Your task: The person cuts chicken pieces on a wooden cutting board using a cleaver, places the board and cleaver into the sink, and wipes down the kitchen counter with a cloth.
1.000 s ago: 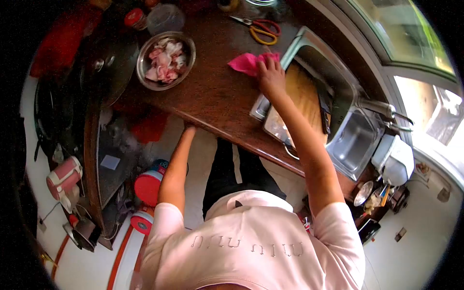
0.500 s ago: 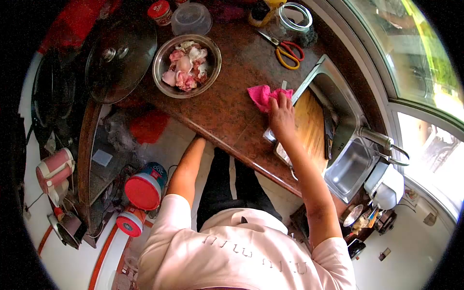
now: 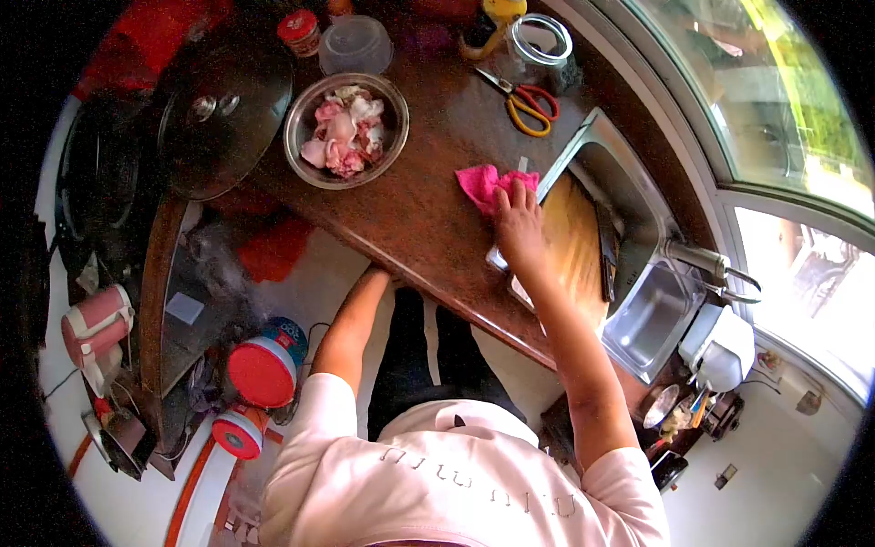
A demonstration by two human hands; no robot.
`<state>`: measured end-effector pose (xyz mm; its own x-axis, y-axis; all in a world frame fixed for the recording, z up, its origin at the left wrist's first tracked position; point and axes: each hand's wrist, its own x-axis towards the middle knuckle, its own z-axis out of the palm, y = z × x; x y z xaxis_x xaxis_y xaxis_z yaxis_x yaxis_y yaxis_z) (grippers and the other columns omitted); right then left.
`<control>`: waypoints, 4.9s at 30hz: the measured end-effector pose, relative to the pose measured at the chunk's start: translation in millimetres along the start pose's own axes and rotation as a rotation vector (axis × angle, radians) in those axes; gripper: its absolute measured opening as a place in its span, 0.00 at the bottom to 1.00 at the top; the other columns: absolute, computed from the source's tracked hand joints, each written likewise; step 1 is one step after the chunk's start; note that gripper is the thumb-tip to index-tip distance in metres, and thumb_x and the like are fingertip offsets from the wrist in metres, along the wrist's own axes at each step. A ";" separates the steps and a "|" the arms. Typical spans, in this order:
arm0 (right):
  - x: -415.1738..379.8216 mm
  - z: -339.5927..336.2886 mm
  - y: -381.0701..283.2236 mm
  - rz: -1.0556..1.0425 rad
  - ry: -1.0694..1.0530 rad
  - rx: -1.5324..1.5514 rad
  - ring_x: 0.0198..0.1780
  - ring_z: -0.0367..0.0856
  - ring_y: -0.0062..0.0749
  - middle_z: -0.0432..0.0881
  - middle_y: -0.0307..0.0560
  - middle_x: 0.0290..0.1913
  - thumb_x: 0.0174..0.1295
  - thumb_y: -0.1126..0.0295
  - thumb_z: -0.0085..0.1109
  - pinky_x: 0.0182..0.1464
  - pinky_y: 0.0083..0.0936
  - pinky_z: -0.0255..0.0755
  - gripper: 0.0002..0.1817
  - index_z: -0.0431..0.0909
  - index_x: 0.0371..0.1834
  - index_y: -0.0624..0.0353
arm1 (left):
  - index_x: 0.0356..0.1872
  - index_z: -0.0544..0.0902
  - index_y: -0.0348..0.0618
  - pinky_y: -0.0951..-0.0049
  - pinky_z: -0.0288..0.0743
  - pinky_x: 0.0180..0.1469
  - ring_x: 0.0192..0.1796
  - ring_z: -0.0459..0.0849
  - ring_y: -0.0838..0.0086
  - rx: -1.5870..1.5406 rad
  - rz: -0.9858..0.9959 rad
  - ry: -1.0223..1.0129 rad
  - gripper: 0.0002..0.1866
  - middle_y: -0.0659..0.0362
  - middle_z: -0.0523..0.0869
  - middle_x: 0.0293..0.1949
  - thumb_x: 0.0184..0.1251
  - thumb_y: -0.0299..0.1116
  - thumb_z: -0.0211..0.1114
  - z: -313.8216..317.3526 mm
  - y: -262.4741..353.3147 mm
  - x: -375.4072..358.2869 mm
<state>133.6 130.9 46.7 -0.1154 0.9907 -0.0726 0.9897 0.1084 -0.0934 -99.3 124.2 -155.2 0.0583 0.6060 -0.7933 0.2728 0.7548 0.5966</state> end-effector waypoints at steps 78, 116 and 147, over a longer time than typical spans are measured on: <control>-67.8 -106.7 58.7 0.262 -0.228 2.270 0.47 0.80 0.31 0.78 0.48 0.50 0.67 0.65 0.45 0.51 0.28 0.76 0.19 0.67 0.59 0.60 | 0.44 0.75 0.48 0.51 0.65 0.52 0.53 0.76 0.59 0.933 1.014 0.633 0.14 0.57 0.82 0.45 0.72 0.42 0.45 76.7 237.4 -286.3; -241.8 -26.2 129.5 0.599 0.360 2.519 0.58 0.75 0.46 0.76 0.51 0.57 0.58 0.59 0.53 0.63 0.46 0.67 0.29 0.67 0.62 0.60 | 0.37 0.76 0.43 0.64 0.74 0.33 0.28 0.81 0.61 0.333 0.418 0.266 0.20 0.55 0.80 0.25 0.46 0.38 0.75 -68.1 -49.1 -264.1; -311.6 -53.8 134.7 1.021 0.601 2.524 0.37 0.81 0.34 0.82 0.45 0.36 0.61 0.61 0.50 0.46 0.31 0.76 0.14 0.75 0.40 0.60 | 0.51 0.75 0.35 0.62 0.70 0.52 0.53 0.75 0.61 1.053 0.523 -0.019 0.20 0.43 0.78 0.51 0.65 0.39 0.56 -6.4 -134.3 -25.6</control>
<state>307.4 -158.7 110.2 0.3762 0.6520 -0.6583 -0.9081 0.1185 -0.4016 -143.6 9.0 -214.2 0.4100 0.7703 -0.4885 0.8701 -0.1697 0.4627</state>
